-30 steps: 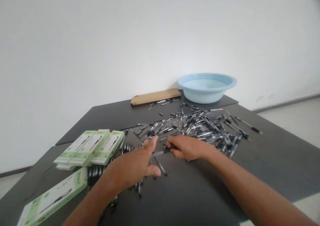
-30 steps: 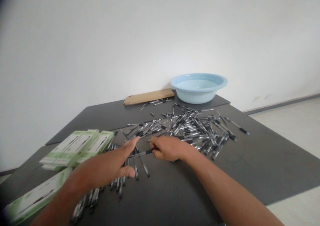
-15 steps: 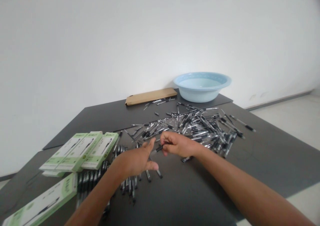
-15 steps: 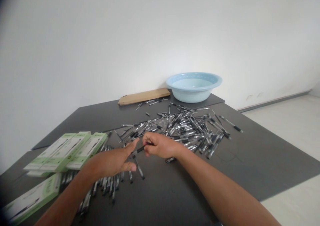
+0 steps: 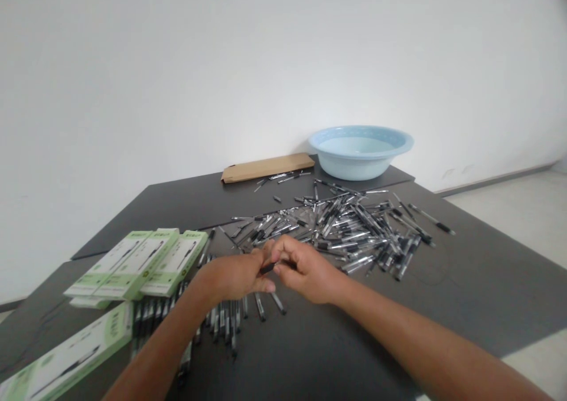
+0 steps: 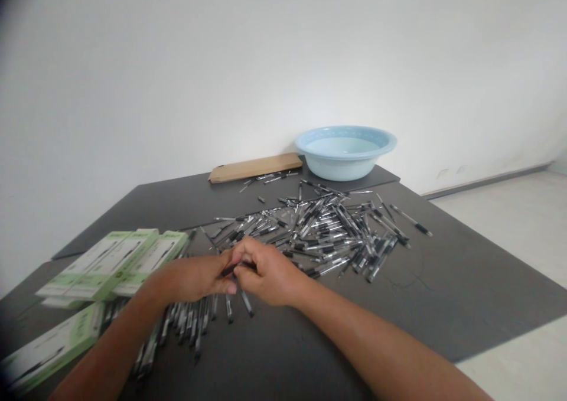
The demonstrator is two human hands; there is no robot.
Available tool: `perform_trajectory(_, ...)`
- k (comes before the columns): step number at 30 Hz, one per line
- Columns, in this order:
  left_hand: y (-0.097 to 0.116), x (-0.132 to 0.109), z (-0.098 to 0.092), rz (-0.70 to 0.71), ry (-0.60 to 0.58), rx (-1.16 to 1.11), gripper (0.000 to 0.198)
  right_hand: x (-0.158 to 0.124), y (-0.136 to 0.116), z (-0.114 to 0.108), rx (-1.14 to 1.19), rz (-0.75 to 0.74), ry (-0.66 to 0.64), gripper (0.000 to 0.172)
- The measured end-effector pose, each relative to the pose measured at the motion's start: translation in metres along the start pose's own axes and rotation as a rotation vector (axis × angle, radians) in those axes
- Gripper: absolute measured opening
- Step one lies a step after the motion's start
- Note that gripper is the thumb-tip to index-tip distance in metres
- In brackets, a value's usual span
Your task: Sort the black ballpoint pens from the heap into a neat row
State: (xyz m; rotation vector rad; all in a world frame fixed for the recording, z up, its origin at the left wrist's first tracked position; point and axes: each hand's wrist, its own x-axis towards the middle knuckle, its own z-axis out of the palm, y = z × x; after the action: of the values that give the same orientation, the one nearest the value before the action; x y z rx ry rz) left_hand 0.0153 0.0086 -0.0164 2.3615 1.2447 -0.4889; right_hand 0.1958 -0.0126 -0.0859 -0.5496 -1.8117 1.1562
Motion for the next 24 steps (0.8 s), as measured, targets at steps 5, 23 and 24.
perform_trajectory(5, -0.009, -0.007, -0.009, -0.105, -0.020, 0.003, 0.075, 0.002, -0.006, -0.021, -0.138, -0.013, -0.007, 0.024)
perform_trajectory(23, -0.021, -0.029, -0.025, -0.168, -0.018, 0.069, 0.085, 0.017, 0.049, -0.093, -1.294, 0.598, -0.159, 0.029)
perform_trajectory(24, -0.021, -0.030, -0.025, -0.160, -0.022, 0.075, 0.085, 0.017, 0.050, -0.091, -1.303, 0.600, -0.168, 0.029)
